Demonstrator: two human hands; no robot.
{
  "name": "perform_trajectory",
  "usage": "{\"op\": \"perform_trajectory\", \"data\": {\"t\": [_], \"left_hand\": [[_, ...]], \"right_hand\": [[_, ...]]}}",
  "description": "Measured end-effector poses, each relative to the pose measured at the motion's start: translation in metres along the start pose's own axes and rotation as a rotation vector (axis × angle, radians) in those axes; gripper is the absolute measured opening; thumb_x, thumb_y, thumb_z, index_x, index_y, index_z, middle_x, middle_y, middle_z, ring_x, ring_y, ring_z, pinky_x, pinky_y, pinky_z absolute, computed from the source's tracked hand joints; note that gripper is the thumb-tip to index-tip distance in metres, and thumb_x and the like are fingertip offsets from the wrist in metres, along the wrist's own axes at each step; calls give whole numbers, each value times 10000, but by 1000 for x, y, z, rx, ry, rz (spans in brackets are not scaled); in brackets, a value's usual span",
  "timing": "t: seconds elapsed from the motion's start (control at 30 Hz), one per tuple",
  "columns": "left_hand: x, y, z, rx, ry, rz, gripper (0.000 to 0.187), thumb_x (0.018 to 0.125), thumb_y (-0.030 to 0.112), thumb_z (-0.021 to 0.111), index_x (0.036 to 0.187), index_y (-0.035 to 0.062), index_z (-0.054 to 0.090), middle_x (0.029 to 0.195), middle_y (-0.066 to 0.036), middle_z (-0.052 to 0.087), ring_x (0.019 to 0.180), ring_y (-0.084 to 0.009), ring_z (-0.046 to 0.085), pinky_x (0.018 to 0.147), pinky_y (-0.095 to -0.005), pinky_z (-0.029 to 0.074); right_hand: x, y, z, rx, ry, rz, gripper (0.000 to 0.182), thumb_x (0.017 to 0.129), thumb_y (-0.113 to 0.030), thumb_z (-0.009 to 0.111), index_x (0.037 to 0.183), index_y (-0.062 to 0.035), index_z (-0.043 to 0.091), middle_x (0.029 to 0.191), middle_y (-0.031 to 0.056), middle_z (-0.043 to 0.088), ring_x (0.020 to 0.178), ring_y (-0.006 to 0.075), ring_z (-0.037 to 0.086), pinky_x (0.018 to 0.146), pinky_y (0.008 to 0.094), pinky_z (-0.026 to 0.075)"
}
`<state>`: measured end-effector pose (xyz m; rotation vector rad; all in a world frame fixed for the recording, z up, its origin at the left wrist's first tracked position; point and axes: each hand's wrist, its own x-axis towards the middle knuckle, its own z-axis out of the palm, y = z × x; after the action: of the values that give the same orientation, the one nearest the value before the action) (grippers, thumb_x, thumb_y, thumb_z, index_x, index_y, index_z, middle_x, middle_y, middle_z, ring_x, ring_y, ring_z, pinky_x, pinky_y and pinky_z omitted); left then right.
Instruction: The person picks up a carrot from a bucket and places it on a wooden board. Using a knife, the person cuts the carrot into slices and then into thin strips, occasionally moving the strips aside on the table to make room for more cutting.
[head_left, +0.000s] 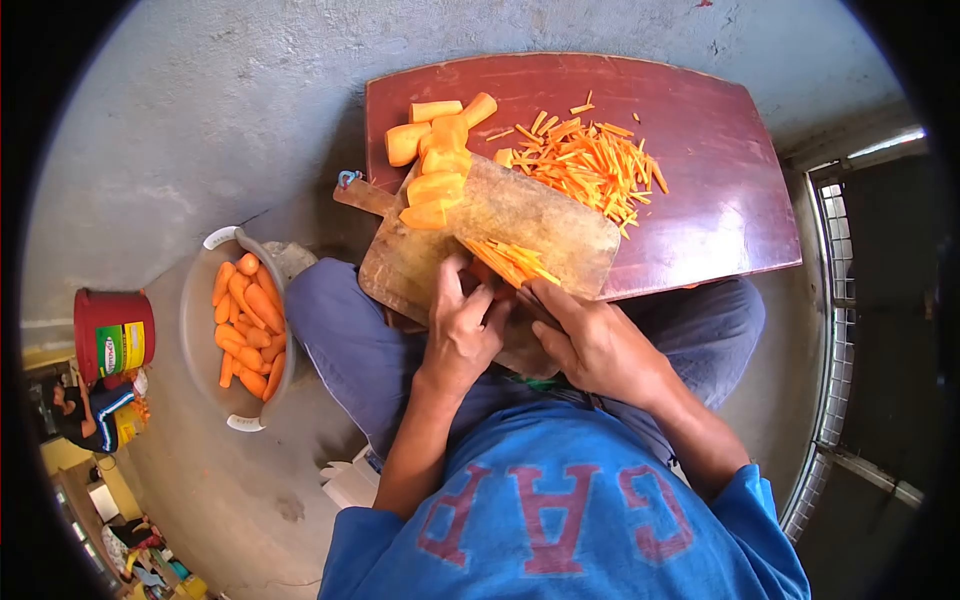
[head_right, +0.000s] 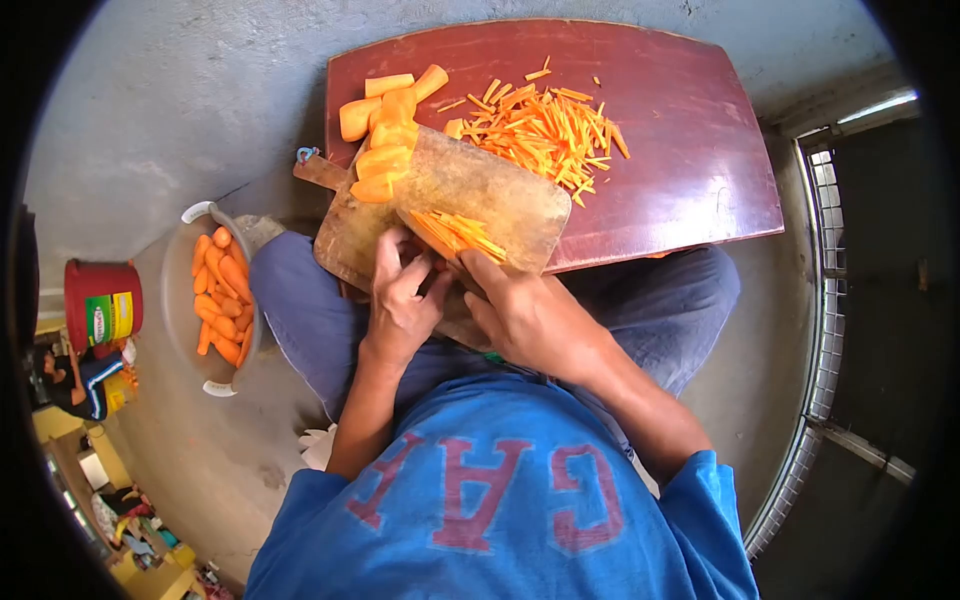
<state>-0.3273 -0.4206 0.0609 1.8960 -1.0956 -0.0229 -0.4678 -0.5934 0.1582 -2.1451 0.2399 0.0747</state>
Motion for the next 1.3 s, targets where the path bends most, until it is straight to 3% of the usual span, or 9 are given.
{"op": "perform_trajectory", "data": {"t": [0.2,0.33,0.47,0.57,0.67,0.77,1.07,1.17,1.3], "left_hand": [[-4,-5,2,0,-16,13,370,929,28,872,1283,-22,777,1295,-243,647,1147,-458,663,998,-544,561],[-4,-2,-1,22,-43,31,394,928,12,848,1311,-29,767,1310,-254,642,1149,-465,660,1000,-550,564],[-8,-7,0,24,-48,18,423,911,-3,836,1327,-30,763,1305,-257,636,1146,-468,655,992,-562,565],[-6,-6,2,19,-28,48,408,917,1,837,1318,-29,766,1279,-248,640,1130,-462,657,983,-564,565],[-4,-3,-4,49,-53,53,385,923,2,843,1300,-28,773,1259,-236,649,1116,-457,663,979,-559,566],[-3,-5,-2,17,-39,45,385,909,-8,849,1287,-29,776,1236,-227,651,1101,-457,663,973,-556,566],[-7,-2,-7,49,-61,20,347,911,-11,853,1247,-52,779,1226,-225,667,1097,-453,664,957,-544,566],[-5,-4,-3,27,-26,49,364,902,-25,841,1259,-54,778,1243,-228,667,1112,-457,660,963,-542,565],[-6,-8,-2,20,-5,92,389,901,-37,829,1285,-63,775,1260,-234,661,1120,-461,656,970,-542,566]], "right_hand": [[-40,-12,-4,-91,-3,105,544,1079,-77,724,1584,39,558,1248,337,779,1106,541,771,924,568,637],[-4,9,13,-60,67,-110,515,1085,-111,714,1553,12,538,1096,364,765,967,566,768,802,620,619],[-20,-6,-2,-38,37,-38,508,1089,-123,711,1548,6,538,1049,359,765,921,569,760,775,620,610],[-23,-4,-1,-59,-30,78,519,1086,-80,707,1572,42,572,1182,351,776,1083,552,769,892,577,622],[2,7,11,-49,-10,-45,525,1087,-79,706,1579,44,571,1194,351,777,1078,556,768,893,575,622],[-8,-10,-8,-42,-56,41,519,1085,-77,711,1572,43,578,1205,342,781,1073,559,768,892,573,622],[4,7,17,-69,76,-162,450,1082,-103,712,1485,41,574,994,347,764,919,565,764,801,624,608],[-17,-16,-8,-15,-54,88,517,1074,-66,719,1555,66,583,1201,352,775,1095,547,766,932,563,626],[-24,-10,0,-2,2,24,531,1074,-61,714,1571,66,578,1240,360,771,1117,539,767,938,565,623]]}}
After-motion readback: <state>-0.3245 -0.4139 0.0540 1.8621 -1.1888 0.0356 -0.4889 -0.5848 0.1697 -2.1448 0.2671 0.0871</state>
